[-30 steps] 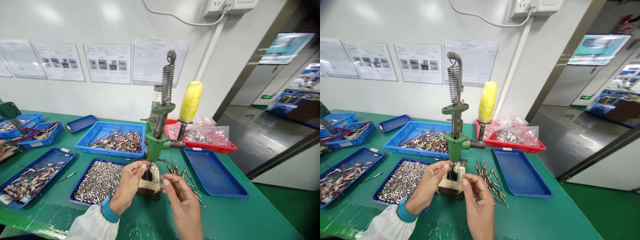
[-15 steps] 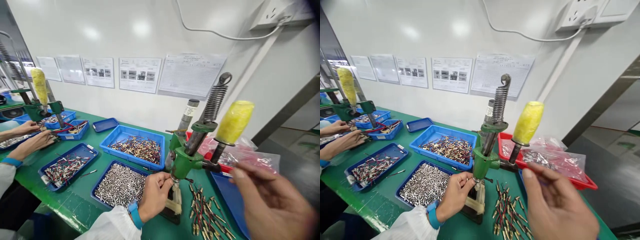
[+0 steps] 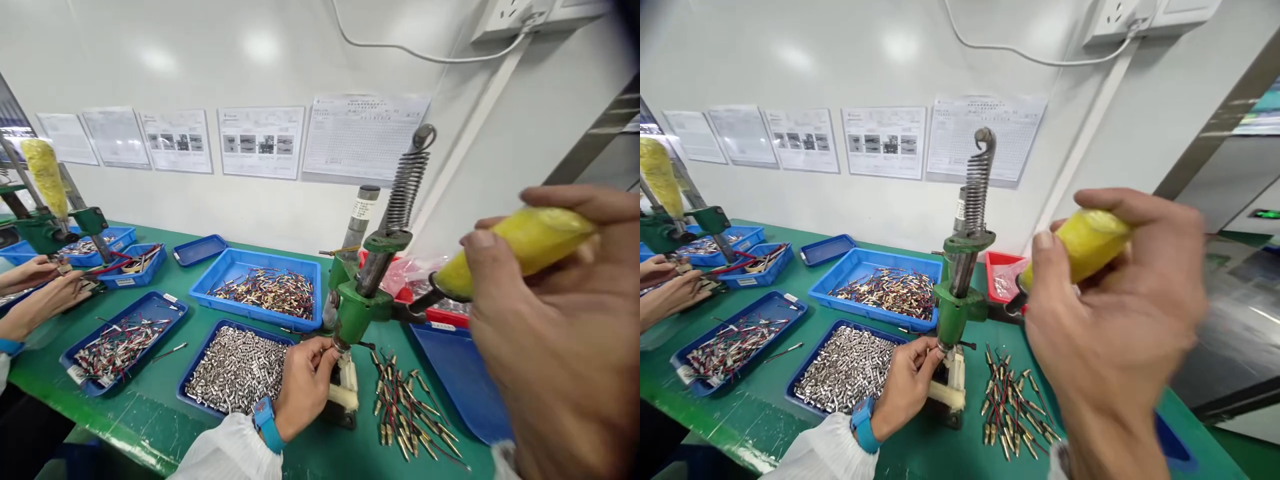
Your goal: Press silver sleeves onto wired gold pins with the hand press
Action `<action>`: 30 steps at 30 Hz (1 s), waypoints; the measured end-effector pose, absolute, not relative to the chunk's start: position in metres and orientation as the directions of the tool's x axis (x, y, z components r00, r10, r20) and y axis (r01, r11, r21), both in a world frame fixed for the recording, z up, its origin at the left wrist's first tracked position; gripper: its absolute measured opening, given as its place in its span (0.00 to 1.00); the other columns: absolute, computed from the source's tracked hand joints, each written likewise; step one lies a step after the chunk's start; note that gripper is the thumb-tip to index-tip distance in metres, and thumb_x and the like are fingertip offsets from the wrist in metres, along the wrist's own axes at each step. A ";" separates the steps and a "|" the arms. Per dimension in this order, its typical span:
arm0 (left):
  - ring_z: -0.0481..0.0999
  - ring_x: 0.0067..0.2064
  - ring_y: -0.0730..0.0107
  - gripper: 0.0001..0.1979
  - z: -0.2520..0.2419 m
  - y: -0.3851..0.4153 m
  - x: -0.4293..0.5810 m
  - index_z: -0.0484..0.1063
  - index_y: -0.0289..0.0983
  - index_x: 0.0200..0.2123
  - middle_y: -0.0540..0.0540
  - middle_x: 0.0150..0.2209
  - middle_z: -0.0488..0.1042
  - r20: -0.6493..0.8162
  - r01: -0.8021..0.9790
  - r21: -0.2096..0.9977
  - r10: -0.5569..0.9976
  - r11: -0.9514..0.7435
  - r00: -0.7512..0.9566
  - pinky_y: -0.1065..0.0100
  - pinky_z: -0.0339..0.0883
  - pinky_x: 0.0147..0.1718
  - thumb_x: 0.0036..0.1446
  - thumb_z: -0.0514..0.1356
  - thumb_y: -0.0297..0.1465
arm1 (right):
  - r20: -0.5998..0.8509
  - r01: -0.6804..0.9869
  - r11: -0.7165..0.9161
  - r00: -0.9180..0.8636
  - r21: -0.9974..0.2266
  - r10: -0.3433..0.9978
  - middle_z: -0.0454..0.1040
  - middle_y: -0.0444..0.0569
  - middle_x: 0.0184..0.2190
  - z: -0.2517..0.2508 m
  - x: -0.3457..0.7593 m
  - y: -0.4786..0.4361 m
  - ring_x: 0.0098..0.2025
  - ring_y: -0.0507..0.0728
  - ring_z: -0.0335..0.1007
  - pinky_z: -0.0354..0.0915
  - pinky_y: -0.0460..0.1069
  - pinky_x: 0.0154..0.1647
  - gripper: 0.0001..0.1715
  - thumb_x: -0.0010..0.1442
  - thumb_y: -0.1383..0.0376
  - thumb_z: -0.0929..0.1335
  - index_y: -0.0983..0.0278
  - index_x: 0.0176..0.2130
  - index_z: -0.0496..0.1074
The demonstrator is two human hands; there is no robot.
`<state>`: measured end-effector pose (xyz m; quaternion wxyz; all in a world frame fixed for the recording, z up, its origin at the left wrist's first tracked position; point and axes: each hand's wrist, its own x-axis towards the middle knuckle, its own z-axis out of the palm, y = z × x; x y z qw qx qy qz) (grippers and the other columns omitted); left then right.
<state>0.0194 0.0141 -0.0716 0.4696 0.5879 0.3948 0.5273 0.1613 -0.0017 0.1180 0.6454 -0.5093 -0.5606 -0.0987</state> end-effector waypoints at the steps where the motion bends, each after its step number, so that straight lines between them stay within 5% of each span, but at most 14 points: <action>1: 0.73 0.35 0.63 0.17 -0.072 0.014 0.019 0.81 0.35 0.41 0.43 0.32 0.78 0.254 -0.044 0.967 0.957 -0.250 0.141 0.68 0.65 0.34 0.63 0.58 0.41 | 0.847 0.725 0.457 0.348 -0.515 0.402 0.71 0.51 0.49 0.118 0.162 -0.002 0.46 0.61 0.72 0.69 0.58 0.47 0.25 0.63 0.61 0.69 0.56 0.58 0.66; 3: 0.73 0.34 0.64 0.18 -0.072 0.016 0.020 0.81 0.33 0.40 0.44 0.31 0.78 0.233 -0.106 0.970 0.962 -0.219 0.145 0.68 0.65 0.33 0.61 0.60 0.42 | 0.864 0.720 0.497 0.307 -0.485 0.398 0.72 0.53 0.50 0.117 0.170 0.001 0.43 0.59 0.73 0.70 0.57 0.45 0.28 0.59 0.62 0.71 0.61 0.58 0.68; 6: 0.74 0.32 0.65 0.20 -0.069 0.026 0.020 0.80 0.32 0.35 0.44 0.28 0.78 0.136 -0.237 0.965 0.985 -0.108 0.103 0.67 0.66 0.33 0.52 0.67 0.46 | 0.793 0.605 0.527 0.344 -0.597 0.503 0.72 0.53 0.51 0.096 0.189 0.000 0.47 0.60 0.73 0.71 0.58 0.49 0.37 0.58 0.58 0.72 0.57 0.63 0.62; 9: 0.75 0.35 0.64 0.20 -0.059 0.049 0.011 0.79 0.33 0.33 0.45 0.31 0.78 0.048 -0.333 0.941 0.998 -0.061 -0.045 0.66 0.67 0.38 0.46 0.72 0.44 | 0.719 0.630 0.392 0.421 -0.670 0.553 0.77 0.51 0.43 0.041 0.213 -0.012 0.43 0.60 0.76 0.72 0.57 0.45 0.25 0.60 0.55 0.70 0.59 0.55 0.71; 11: 0.75 0.39 0.66 0.17 -0.049 0.069 -0.002 0.79 0.35 0.38 0.46 0.35 0.78 0.022 -0.358 0.932 0.993 -0.064 -0.120 0.66 0.67 0.42 0.48 0.72 0.39 | 0.638 0.729 0.326 0.195 -0.602 0.745 0.79 0.49 0.37 -0.006 0.228 -0.021 0.36 0.58 0.76 0.72 0.53 0.38 0.14 0.62 0.55 0.68 0.60 0.44 0.77; 14: 0.75 0.37 0.69 0.10 -0.037 0.088 -0.024 0.76 0.34 0.40 0.46 0.35 0.77 -0.056 -0.395 0.919 0.987 -0.007 -0.149 0.67 0.69 0.42 0.54 0.67 0.27 | 0.448 0.834 0.373 -0.175 -0.405 0.877 0.78 0.51 0.42 -0.067 0.237 -0.029 0.42 0.60 0.76 0.71 0.54 0.43 0.13 0.65 0.63 0.66 0.58 0.46 0.78; 19: 0.78 0.36 0.69 0.07 -0.042 0.070 -0.043 0.75 0.30 0.40 0.39 0.35 0.78 -0.196 -0.420 0.890 0.981 0.176 -0.005 0.69 0.72 0.40 0.59 0.59 0.20 | 0.355 0.925 0.331 -0.249 -0.189 0.901 0.77 0.53 0.38 -0.109 0.228 -0.020 0.40 0.65 0.72 0.67 0.58 0.39 0.13 0.60 0.73 0.66 0.58 0.35 0.79; 22: 0.67 0.21 0.79 0.07 -0.058 0.045 -0.045 0.75 0.30 0.38 0.49 0.22 0.70 -0.297 -0.391 0.873 0.954 0.292 0.050 0.78 0.61 0.19 0.63 0.58 0.28 | 0.387 0.906 0.343 -0.232 -0.247 0.892 0.76 0.52 0.38 -0.110 0.226 -0.011 0.42 0.65 0.72 0.66 0.59 0.42 0.11 0.62 0.71 0.66 0.60 0.33 0.77; 25: 0.50 0.16 0.83 0.08 -0.069 0.026 -0.041 0.74 0.32 0.32 0.59 0.16 0.55 -0.330 -0.400 0.857 0.942 0.326 0.061 0.79 0.43 0.13 0.59 0.62 0.32 | 0.440 0.869 0.366 -0.199 -0.334 0.875 0.76 0.53 0.44 -0.108 0.223 -0.008 0.47 0.62 0.72 0.67 0.57 0.48 0.09 0.66 0.67 0.64 0.60 0.39 0.75; 30: 0.66 0.25 0.80 0.14 -0.065 0.009 -0.028 0.75 0.33 0.33 0.52 0.25 0.69 -0.342 -0.511 0.783 0.932 0.354 0.121 0.79 0.62 0.23 0.45 0.73 0.31 | 0.485 0.719 0.319 0.030 -0.618 0.874 0.79 0.51 0.39 -0.095 0.200 -0.023 0.41 0.58 0.76 0.70 0.51 0.42 0.12 0.69 0.59 0.63 0.62 0.43 0.74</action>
